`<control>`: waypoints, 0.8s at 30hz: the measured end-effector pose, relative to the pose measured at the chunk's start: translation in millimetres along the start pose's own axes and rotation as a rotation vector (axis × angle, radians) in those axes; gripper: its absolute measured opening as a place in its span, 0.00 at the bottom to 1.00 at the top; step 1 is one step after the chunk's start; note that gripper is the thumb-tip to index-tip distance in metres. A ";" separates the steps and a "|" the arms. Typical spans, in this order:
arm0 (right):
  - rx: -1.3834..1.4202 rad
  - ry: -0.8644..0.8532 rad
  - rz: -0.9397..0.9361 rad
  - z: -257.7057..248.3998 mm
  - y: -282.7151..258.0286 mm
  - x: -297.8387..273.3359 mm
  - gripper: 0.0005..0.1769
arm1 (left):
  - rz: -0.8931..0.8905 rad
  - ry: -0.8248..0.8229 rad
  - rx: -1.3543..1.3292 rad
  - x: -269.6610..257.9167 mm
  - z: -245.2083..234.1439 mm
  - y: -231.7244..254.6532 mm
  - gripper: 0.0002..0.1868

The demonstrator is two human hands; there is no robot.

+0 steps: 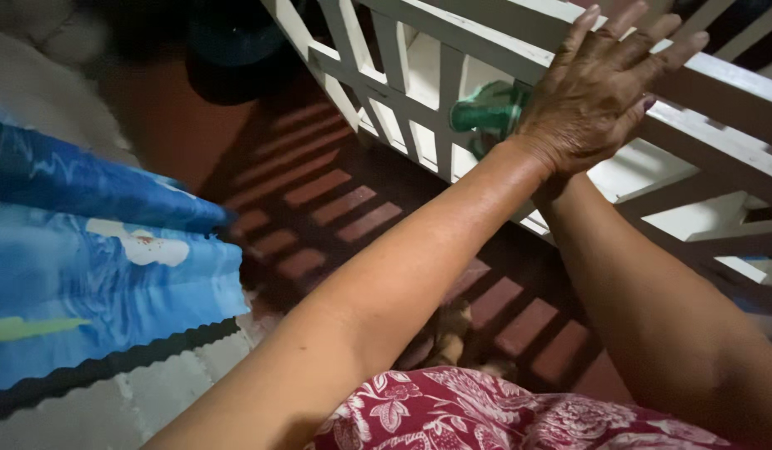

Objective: The person wipes the white wooden crib with a green cloth, cleaning the top rails and vertical slats. They move around the crib to reach different sides, repeatedly wiping the same areas.

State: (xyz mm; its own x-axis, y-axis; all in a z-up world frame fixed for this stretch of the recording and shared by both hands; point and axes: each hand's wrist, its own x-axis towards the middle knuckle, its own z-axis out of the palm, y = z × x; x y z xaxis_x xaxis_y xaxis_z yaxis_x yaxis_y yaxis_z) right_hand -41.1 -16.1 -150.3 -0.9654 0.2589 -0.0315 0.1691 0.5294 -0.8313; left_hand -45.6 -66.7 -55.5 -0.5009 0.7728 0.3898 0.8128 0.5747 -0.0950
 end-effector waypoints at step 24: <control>-0.111 0.547 0.121 -116.1 110.0 -184.7 0.17 | -0.003 0.195 -0.257 -1.6 16.8 -2.3 0.38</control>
State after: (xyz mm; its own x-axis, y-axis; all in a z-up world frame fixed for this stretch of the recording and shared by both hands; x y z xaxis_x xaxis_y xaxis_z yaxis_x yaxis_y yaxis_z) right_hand 178.8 88.1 -171.5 -0.6994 0.6880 0.1937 0.3206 0.5441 -0.7753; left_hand -51.7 -64.8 -71.3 -0.4566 0.6909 0.5605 0.8726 0.4707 0.1306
